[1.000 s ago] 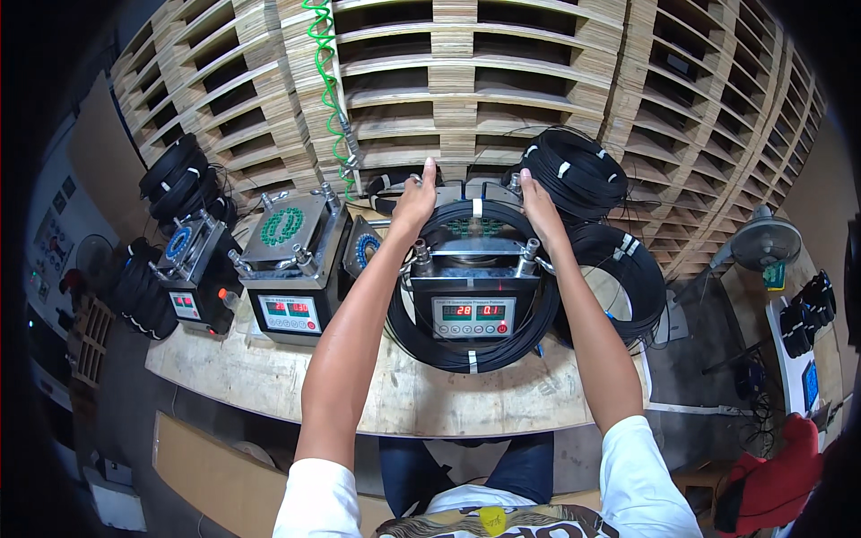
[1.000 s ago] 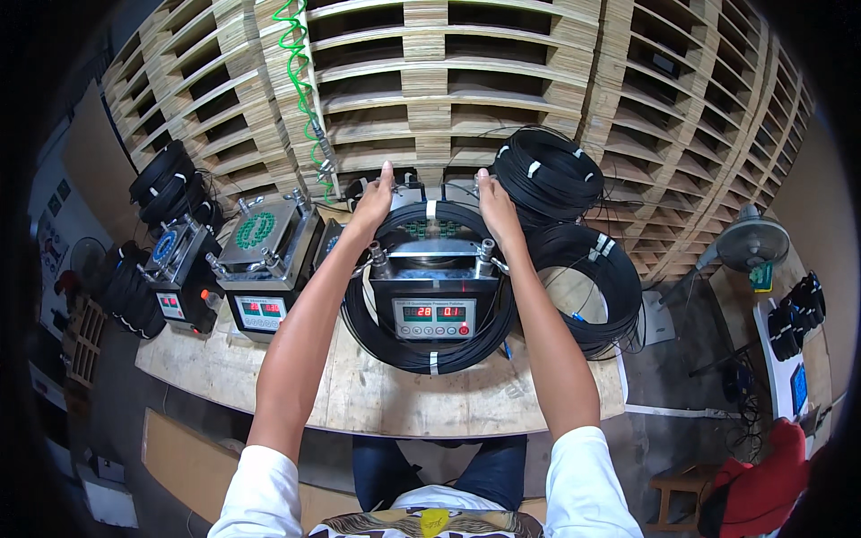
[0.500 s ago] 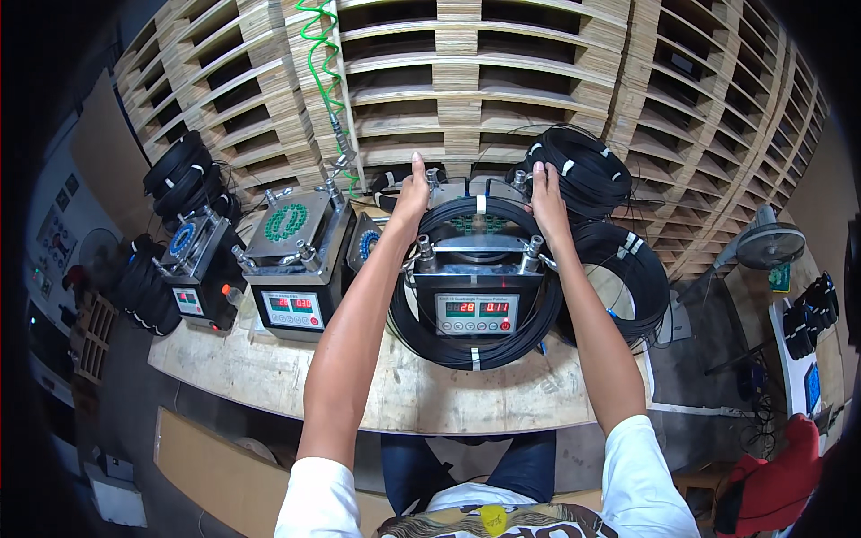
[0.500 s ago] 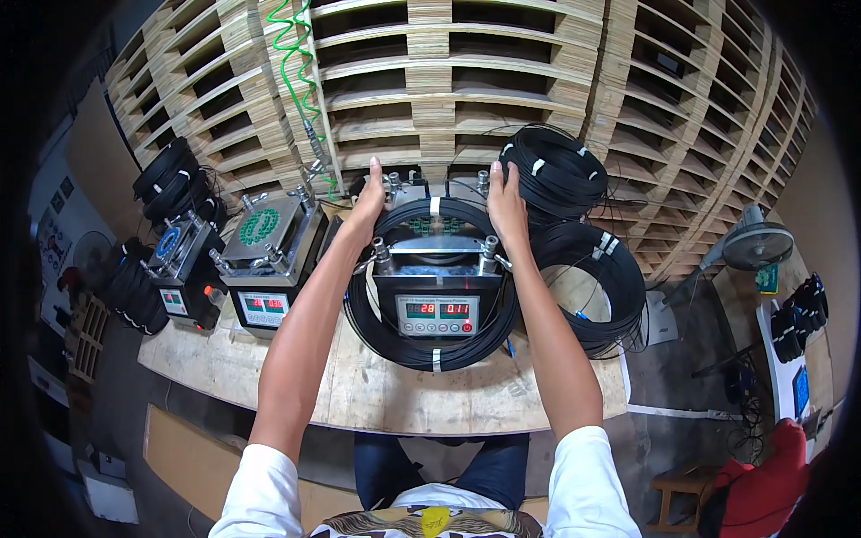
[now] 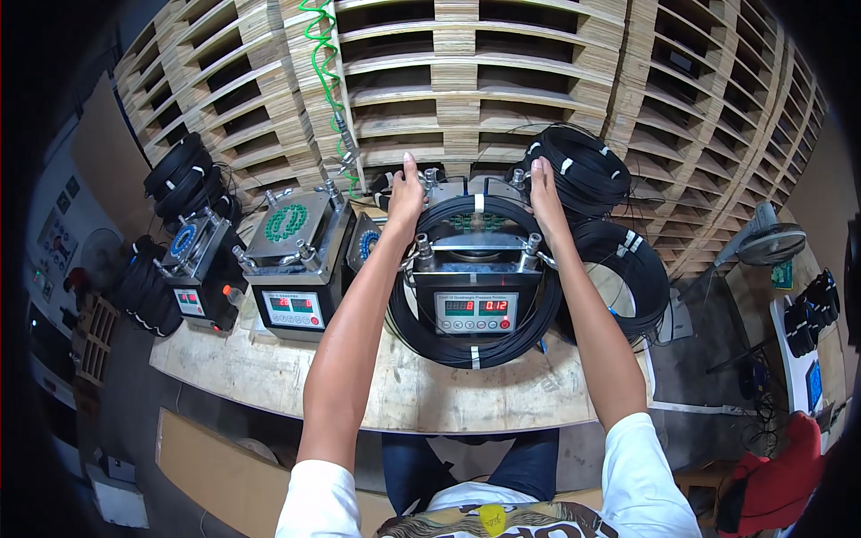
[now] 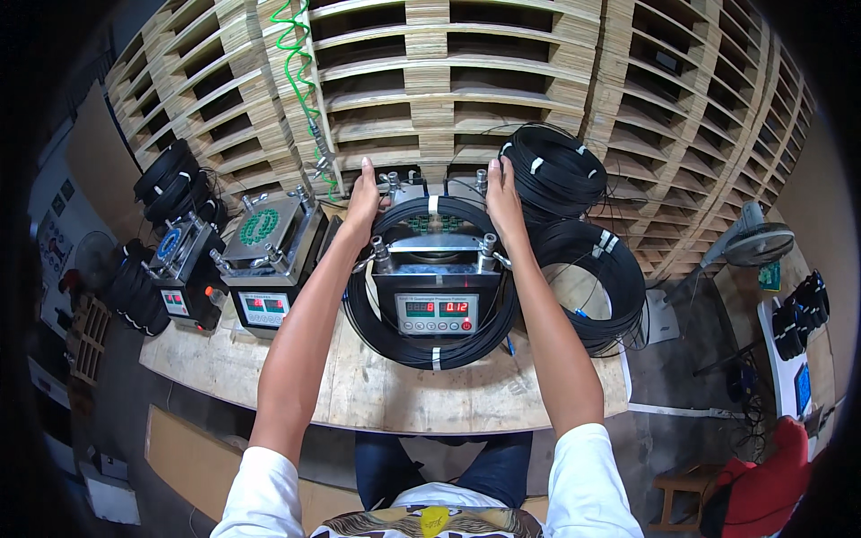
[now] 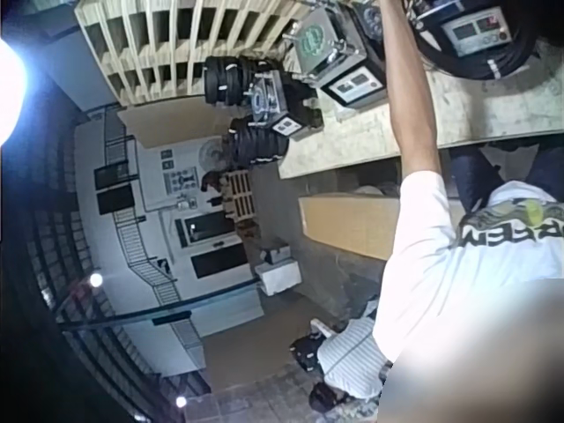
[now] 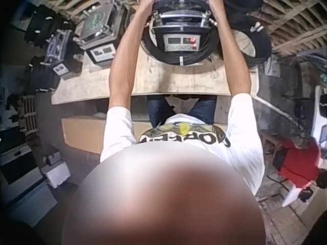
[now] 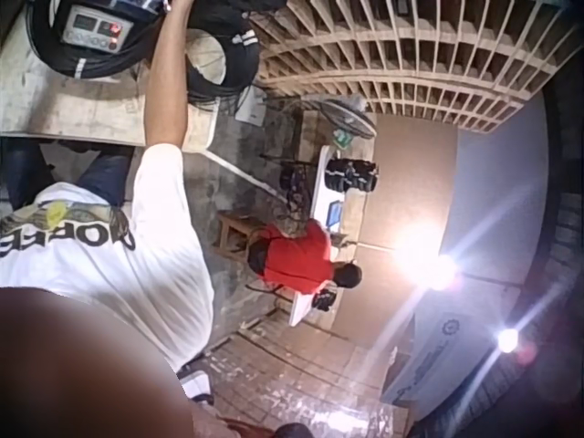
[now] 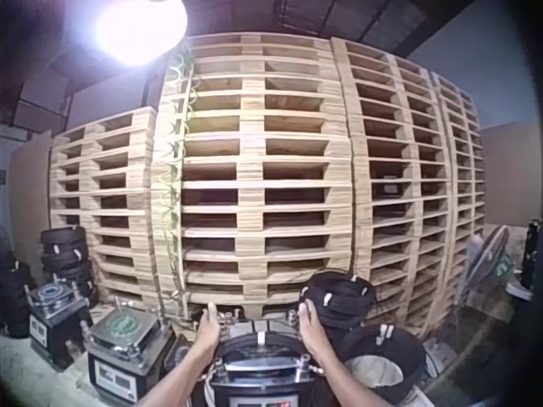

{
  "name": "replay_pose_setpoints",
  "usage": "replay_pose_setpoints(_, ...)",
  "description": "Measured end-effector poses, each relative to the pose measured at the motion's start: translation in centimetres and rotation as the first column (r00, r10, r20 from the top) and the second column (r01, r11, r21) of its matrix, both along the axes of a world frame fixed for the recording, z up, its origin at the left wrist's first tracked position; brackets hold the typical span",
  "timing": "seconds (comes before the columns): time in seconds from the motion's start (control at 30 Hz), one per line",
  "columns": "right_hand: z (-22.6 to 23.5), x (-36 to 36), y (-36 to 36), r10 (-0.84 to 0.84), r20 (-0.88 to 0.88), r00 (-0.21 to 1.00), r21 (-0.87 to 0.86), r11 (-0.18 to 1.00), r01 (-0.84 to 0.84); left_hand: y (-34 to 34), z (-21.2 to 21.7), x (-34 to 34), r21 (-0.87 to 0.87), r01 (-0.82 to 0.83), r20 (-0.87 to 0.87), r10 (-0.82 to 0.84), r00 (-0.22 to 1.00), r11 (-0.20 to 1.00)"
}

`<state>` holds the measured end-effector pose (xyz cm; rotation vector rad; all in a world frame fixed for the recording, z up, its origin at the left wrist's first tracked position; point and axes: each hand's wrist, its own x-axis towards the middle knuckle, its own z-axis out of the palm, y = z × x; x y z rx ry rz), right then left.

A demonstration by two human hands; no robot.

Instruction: The recorder prepares fiber optic cable connectors by mounting them in a jig and using industrial polishing machines to refine the tips.

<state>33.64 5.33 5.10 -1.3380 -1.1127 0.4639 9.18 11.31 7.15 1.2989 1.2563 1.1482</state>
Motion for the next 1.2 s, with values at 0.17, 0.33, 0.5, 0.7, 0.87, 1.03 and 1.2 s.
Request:
replay_pose_setpoints(0.17,0.2,-0.7,-0.1,0.018,0.086,0.996,-0.076,0.997,-0.011,1.5,-0.9,-1.1,0.054,-0.026,-0.089,0.031,0.996,0.998)
replay_pose_setpoints(0.33,0.4,-0.6,-0.4,0.03,0.154,0.988,-0.058,0.998,-0.021,1.8,-1.3,-0.9,-0.002,0.026,0.052,-0.026,0.998,1.0)
replay_pose_setpoints(0.5,1.8,-1.5,-1.6,-0.017,0.228,0.973,-0.21,0.976,0.066,-0.2,1.0,-3.4,-0.36,0.095,0.081,-0.071,0.994,0.928)
replay_pose_setpoints(0.7,1.2,-0.8,-1.2,-0.036,0.278,0.96,-0.223,0.97,0.1,-1.6,0.8,-2.5,-0.167,0.192,0.008,-0.194,0.981,0.967)
replay_pose_setpoints(0.87,0.3,-1.1,0.0,-0.004,0.188,0.982,-0.201,0.979,0.042,-0.3,0.2,-1.0,0.158,0.001,-0.237,0.036,0.971,0.988)
replay_pose_setpoints(1.03,-0.2,-0.4,0.2,0.048,0.099,0.994,-0.216,0.976,-0.025,-1.2,0.9,-0.6,0.102,0.029,-0.338,0.008,0.941,0.994)
replay_pose_setpoints(1.2,-0.3,0.1,0.7,0.075,0.08,0.994,-0.218,0.974,-0.056,-0.7,0.7,-0.3,0.019,0.039,-0.255,-0.033,0.967,0.999)
